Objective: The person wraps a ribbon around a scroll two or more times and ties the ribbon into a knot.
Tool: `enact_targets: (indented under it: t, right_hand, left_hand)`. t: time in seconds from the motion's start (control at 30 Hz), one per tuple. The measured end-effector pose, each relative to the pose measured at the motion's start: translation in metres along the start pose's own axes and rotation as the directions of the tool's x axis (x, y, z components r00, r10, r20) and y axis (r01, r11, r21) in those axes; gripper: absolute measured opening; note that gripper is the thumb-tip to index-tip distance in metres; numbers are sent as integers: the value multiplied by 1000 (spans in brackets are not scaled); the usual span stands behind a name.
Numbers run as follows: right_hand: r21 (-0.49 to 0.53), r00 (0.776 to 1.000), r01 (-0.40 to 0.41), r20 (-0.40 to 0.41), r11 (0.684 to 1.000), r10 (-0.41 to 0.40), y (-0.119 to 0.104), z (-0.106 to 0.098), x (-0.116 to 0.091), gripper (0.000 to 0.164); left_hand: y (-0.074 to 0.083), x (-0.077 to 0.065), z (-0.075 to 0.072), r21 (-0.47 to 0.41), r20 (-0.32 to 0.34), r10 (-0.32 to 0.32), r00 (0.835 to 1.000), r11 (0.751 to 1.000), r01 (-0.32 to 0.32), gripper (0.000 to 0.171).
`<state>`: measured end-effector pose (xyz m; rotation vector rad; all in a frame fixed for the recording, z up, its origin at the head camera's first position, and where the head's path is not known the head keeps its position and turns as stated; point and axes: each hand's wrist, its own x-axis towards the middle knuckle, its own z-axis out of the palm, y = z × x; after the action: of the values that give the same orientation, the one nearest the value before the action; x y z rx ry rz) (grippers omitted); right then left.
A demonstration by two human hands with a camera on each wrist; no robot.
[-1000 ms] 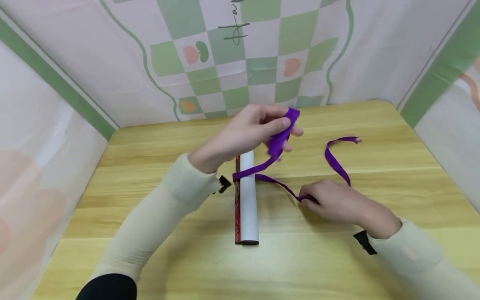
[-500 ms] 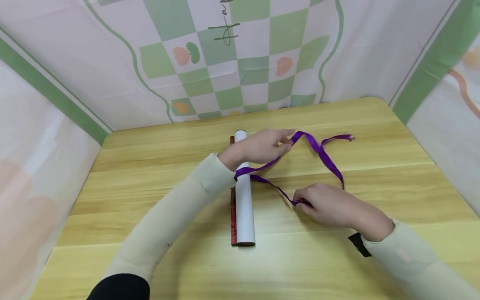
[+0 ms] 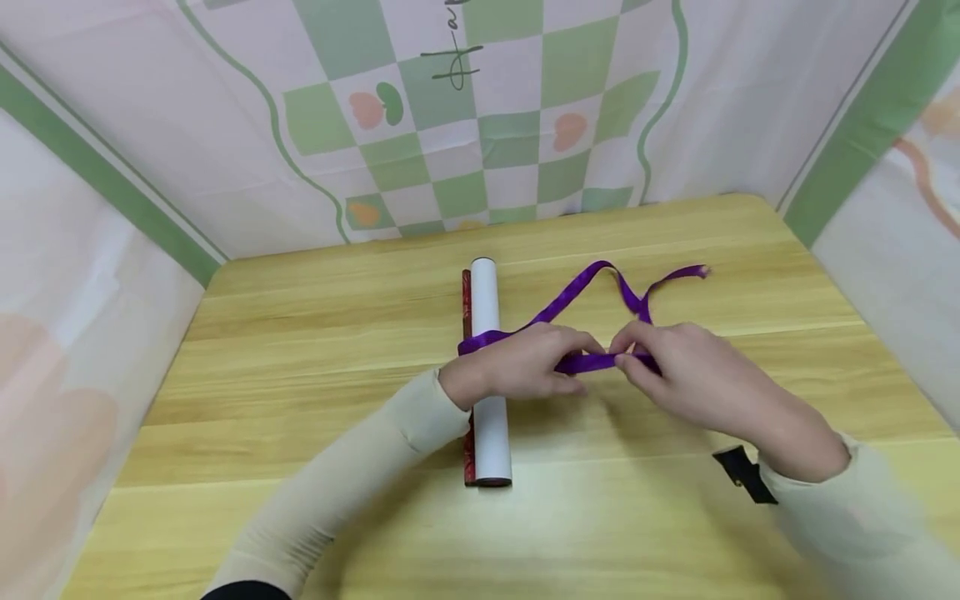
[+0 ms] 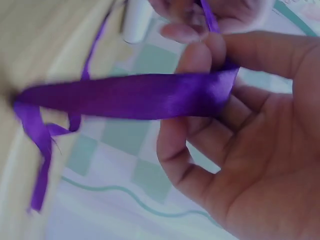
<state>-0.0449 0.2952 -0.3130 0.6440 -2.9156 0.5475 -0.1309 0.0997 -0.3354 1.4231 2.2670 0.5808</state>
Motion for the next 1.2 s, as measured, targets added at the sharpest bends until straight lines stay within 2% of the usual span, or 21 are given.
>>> enact_targets:
  t: [0.1,0.17,0.2,0.27,0.33,0.47,0.5,0.6,0.67,0.77,0.87,0.93,1.0,1.03,1.07,1.13,1.2]
  right_hand:
    - [-22,996,-6,-90,1000,4,-2,-13,1,12]
    - [-32,989,-34,-144,999,29,-5,-23,2,16]
    - [-35,984,-45,-176,998,38,-6,-28,3,18]
    - [-23,974,-66,-219,998,59,-10,-37,4,22]
    - [-2,966,-74,-250,997,71,-14,-44,5,27]
    - [35,959,-57,-277,998,64,-20,-51,6,34]
    - [43,958,-57,-278,997,67,-21,-52,6,34]
    - [56,958,-56,-277,997,69,-21,-53,5,34]
    - [59,964,-48,-258,997,62,-19,-53,3,33]
    - [34,980,-24,-196,999,31,-15,-50,1,31]
    - [15,991,-24,-133,1000,26,-11,-46,-1,29]
    - [13,993,-39,-109,999,40,-9,-43,-2,29]
    - [16,994,-43,-99,999,45,-7,-41,-2,28]
    - [18,994,-47,-98,999,48,-7,-40,-2,28]
    - [17,994,-40,-97,999,42,-6,-38,-1,28]
    - [6,995,-6,-98,1000,7,-3,-35,-1,28]
    - [-1,995,14,-98,1000,-14,-1,-31,0,29]
  left_hand:
    - [0,2,2,37,-114,8,993,999,-4,25]
    - [1,3,0,52,-210,14,978,999,-3,22]
    - [2,3,-1,62,-267,22,963,998,-6,22]
    - [6,3,-4,83,-383,51,922,996,-21,24]
    - [11,3,-8,91,-489,81,868,995,-42,26]
    - [23,0,-25,92,-632,133,764,991,-96,25]
    - [25,-2,-31,83,-652,134,746,991,-105,25]
    - [29,-9,-51,44,-698,117,706,992,-120,23]
    - [29,-14,-65,18,-711,95,697,993,-118,23]
    - [26,-22,-84,-11,-688,47,724,997,-75,27]
    - [23,-29,-102,-30,-642,-32,766,999,17,35]
    - [19,-35,-114,-53,-626,-116,771,993,106,40]
    - [14,-42,-126,-92,-621,-209,755,977,195,42]
    - [10,-46,-132,-118,-623,-257,739,965,236,43]
    - [5,-50,-138,-152,-628,-306,716,950,272,43]
    - [-7,-59,-151,-249,-635,-391,666,920,303,42]
    - [-20,-70,-164,-351,-638,-475,606,880,321,42]
